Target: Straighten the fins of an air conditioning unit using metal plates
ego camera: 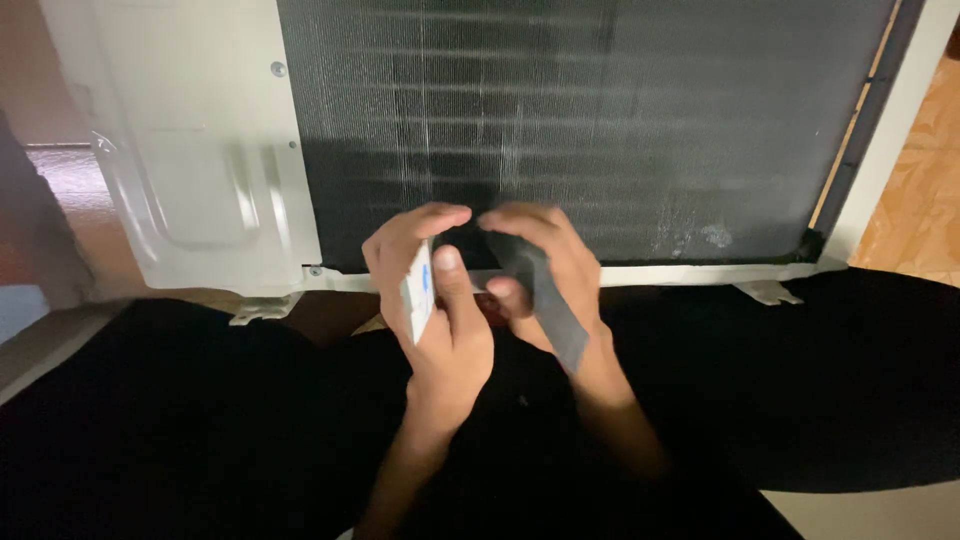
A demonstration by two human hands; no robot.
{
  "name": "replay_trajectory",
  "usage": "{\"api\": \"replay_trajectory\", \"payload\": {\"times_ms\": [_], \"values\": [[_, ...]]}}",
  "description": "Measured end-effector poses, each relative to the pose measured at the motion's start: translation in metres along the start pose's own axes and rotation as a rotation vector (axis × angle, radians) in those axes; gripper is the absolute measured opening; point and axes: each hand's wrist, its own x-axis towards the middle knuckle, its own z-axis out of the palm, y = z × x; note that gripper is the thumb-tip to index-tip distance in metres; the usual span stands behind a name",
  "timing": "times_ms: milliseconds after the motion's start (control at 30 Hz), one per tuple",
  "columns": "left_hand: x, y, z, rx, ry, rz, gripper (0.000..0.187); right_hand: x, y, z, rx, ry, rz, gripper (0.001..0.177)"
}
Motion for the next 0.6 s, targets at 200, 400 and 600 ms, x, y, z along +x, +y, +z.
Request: {"api": "replay_trajectory", "payload": {"times_ms": [200,400,600], "values": [[-0.001,-0.006,-0.003,0.020,-0.069,-0.019,0.023,-0.002,0.003,0.007,0.038,-0.098,0.079,0.063],[-0.001,0.000,-0.009,0.063,-0.192,-0.129,0.021,0.008,-0.018,-0.003,0.037,-0.286,0.205,0.067],[-0.003,0.007,-0.015,0.114,-0.276,-0.134,0.037,0.012,-0.022,-0.012,0.128,-0.375,0.220,0.077]]}}
